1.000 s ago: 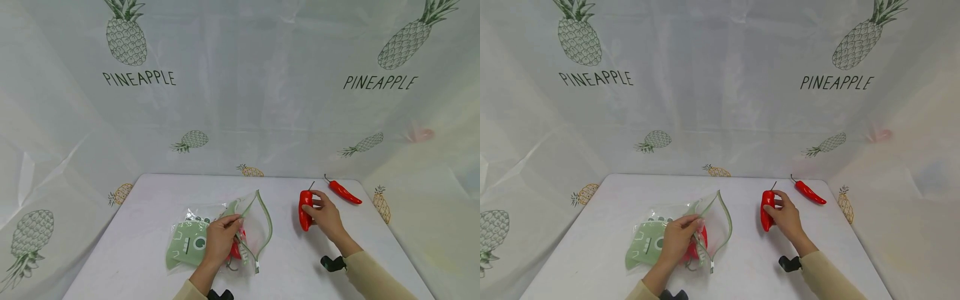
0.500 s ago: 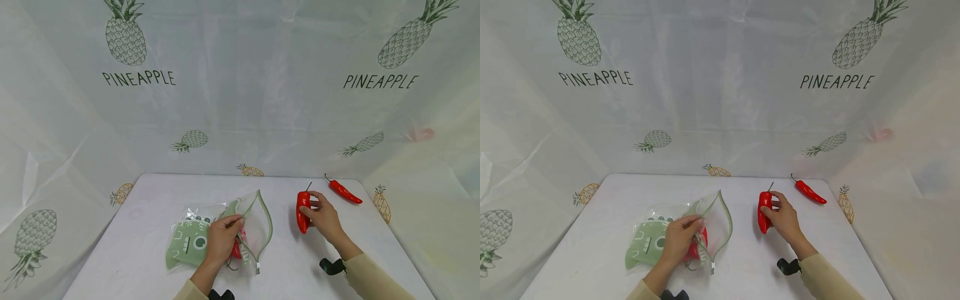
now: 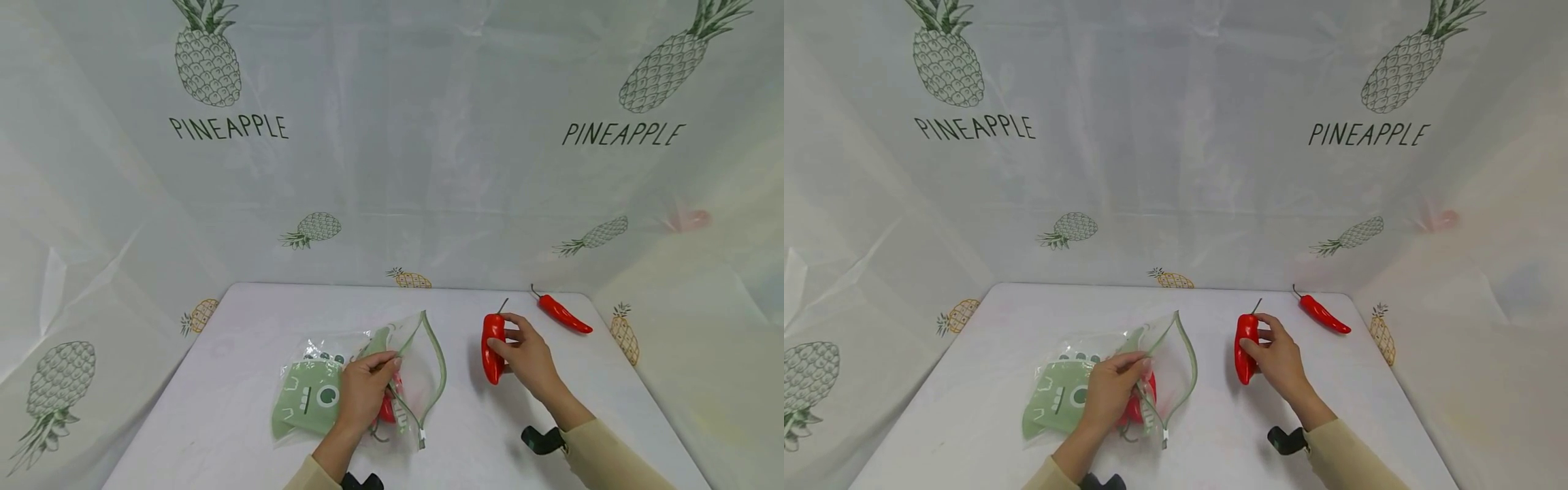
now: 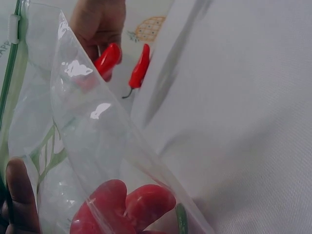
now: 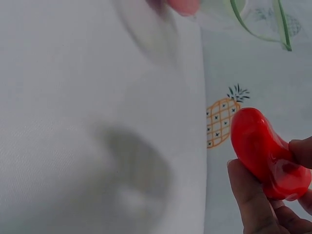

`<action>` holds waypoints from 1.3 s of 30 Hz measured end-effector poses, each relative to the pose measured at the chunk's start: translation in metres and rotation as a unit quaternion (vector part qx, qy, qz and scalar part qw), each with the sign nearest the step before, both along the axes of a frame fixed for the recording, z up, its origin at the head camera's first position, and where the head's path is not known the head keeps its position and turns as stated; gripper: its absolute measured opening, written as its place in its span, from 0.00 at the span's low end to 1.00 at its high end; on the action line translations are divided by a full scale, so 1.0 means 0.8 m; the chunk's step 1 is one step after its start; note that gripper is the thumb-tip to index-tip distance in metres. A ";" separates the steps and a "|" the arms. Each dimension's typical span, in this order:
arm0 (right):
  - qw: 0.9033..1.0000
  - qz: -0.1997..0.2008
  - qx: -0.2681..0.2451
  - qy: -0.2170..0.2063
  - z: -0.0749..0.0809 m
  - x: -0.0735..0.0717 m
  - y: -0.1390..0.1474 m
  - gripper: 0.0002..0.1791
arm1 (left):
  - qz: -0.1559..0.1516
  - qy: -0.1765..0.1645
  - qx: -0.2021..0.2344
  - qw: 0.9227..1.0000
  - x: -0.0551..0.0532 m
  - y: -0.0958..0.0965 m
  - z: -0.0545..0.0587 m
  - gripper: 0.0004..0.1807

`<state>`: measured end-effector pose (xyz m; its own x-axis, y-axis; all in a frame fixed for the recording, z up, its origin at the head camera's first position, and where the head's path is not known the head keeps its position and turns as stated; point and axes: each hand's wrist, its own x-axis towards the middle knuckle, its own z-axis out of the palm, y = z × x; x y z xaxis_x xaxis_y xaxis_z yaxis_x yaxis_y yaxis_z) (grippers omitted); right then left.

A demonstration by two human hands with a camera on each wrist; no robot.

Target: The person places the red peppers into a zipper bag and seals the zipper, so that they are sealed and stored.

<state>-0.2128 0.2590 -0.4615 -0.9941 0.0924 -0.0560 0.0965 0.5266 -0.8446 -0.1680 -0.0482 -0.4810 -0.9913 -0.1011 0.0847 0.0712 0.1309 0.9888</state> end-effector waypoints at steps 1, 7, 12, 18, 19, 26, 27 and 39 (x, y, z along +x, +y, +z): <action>1.000 0.000 -0.002 0.000 0.000 0.001 0.000 0.44 | 0.000 0.000 0.000 1.000 0.000 0.000 0.000 0.09; 1.000 0.006 -0.018 0.004 0.002 0.004 -0.004 0.42 | 0.000 0.002 0.008 1.000 0.000 0.000 -0.003 0.09; 1.000 0.013 -0.025 0.012 0.004 0.006 -0.007 0.41 | -0.001 0.003 0.014 1.000 0.000 0.000 -0.005 0.09; 0.999 0.017 -0.037 0.009 0.004 0.007 -0.009 0.40 | -0.002 0.006 0.017 1.000 0.000 -0.001 -0.004 0.09; 0.999 0.018 -0.040 0.009 0.004 0.007 -0.009 0.40 | -0.002 0.006 0.018 1.000 0.000 -0.001 -0.004 0.09; 0.999 0.016 -0.045 0.006 0.005 0.008 -0.013 0.40 | 0.000 0.008 0.019 1.000 0.000 -0.001 -0.004 0.09; 0.999 0.015 -0.044 0.006 0.005 0.008 -0.014 0.40 | 0.000 0.007 0.019 1.000 0.000 -0.001 -0.005 0.09; 0.999 0.015 -0.046 0.008 0.008 0.010 -0.023 0.38 | -0.001 0.003 0.025 1.000 0.000 -0.001 -0.005 0.09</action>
